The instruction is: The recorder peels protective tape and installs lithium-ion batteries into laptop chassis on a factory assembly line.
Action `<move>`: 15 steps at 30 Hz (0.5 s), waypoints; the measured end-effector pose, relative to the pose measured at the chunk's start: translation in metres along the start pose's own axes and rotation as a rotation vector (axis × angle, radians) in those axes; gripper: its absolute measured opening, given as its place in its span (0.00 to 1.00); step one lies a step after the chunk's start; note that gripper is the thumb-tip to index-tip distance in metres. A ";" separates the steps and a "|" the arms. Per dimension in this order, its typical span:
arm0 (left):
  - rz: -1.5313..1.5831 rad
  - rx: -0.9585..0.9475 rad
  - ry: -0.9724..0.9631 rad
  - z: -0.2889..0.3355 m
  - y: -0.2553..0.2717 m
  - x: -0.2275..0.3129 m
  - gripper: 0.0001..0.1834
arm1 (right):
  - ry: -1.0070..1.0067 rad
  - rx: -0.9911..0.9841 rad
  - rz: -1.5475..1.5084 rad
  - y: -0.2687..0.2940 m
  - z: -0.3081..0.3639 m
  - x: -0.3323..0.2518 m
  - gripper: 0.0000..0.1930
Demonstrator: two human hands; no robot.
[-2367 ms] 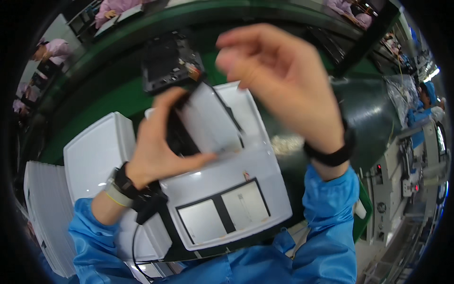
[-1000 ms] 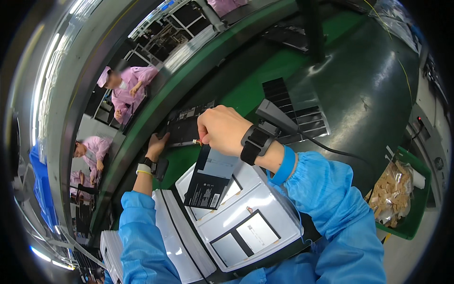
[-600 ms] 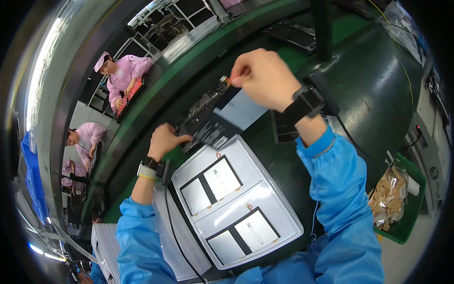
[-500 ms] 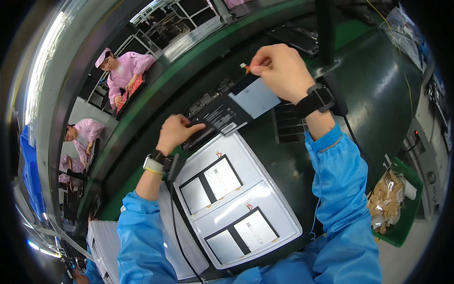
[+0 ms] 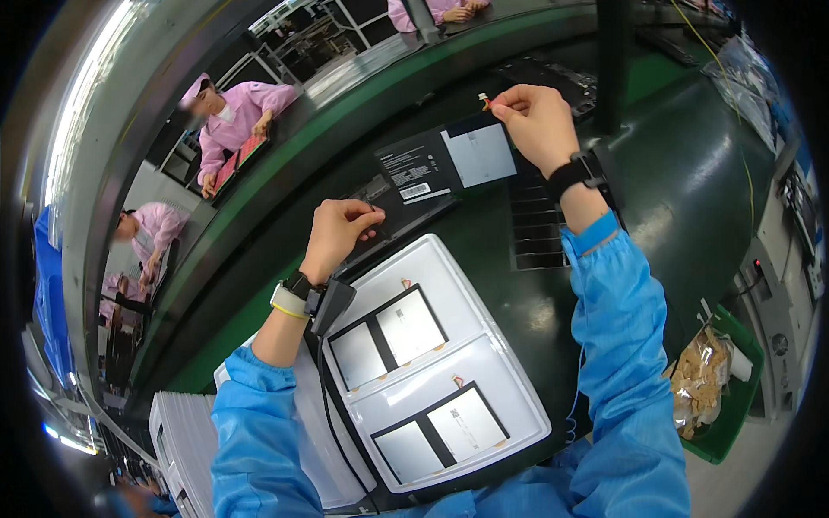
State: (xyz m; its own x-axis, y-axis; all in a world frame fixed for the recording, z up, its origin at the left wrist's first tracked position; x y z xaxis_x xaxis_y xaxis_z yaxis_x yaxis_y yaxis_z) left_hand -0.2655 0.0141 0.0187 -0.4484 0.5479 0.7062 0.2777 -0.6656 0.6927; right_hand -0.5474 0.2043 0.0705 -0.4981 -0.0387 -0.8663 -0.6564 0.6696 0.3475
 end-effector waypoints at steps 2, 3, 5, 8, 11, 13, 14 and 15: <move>-0.024 0.007 0.009 0.014 0.006 0.012 0.09 | 0.030 -0.028 0.020 -0.031 -0.017 -0.002 0.07; -0.048 0.012 0.001 0.018 0.010 0.017 0.09 | 0.042 -0.097 0.018 -0.054 -0.027 -0.004 0.07; -0.011 0.025 0.017 0.028 0.020 0.013 0.09 | 0.017 -0.146 0.129 -0.094 -0.034 -0.009 0.07; 0.023 0.070 -0.047 0.036 0.032 0.007 0.09 | -0.047 -0.406 0.014 -0.157 -0.039 0.004 0.07; 0.000 0.044 0.003 0.054 0.054 -0.007 0.19 | -0.093 -0.441 0.013 -0.186 -0.031 0.008 0.06; -0.571 0.107 -0.093 0.068 0.058 0.012 0.41 | -0.073 -0.423 0.023 -0.185 -0.031 0.012 0.06; -0.565 0.017 -0.080 0.071 0.058 -0.014 0.60 | -0.034 -0.418 0.019 -0.192 -0.032 0.006 0.06; -0.564 0.017 -0.080 0.071 0.053 -0.024 0.60 | -0.035 -0.419 0.020 -0.195 -0.032 0.012 0.06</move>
State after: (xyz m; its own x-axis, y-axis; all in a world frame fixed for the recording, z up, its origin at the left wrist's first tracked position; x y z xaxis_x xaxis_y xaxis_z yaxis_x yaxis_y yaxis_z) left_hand -0.1796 0.0017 0.0492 -0.4657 0.8532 0.2348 0.0276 -0.2512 0.9675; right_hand -0.4437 0.0500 0.0033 -0.4982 0.0007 -0.8671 -0.8243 0.3099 0.4738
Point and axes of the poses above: each hand's wrist, its own z-axis away from the middle knuckle, its own y-axis out of the back of the hand, x = y × z, the point moved 10 cm from there along -z, towards the middle knuckle, and after that the axes turned 14 degrees about -x, right-handed, at the moved point
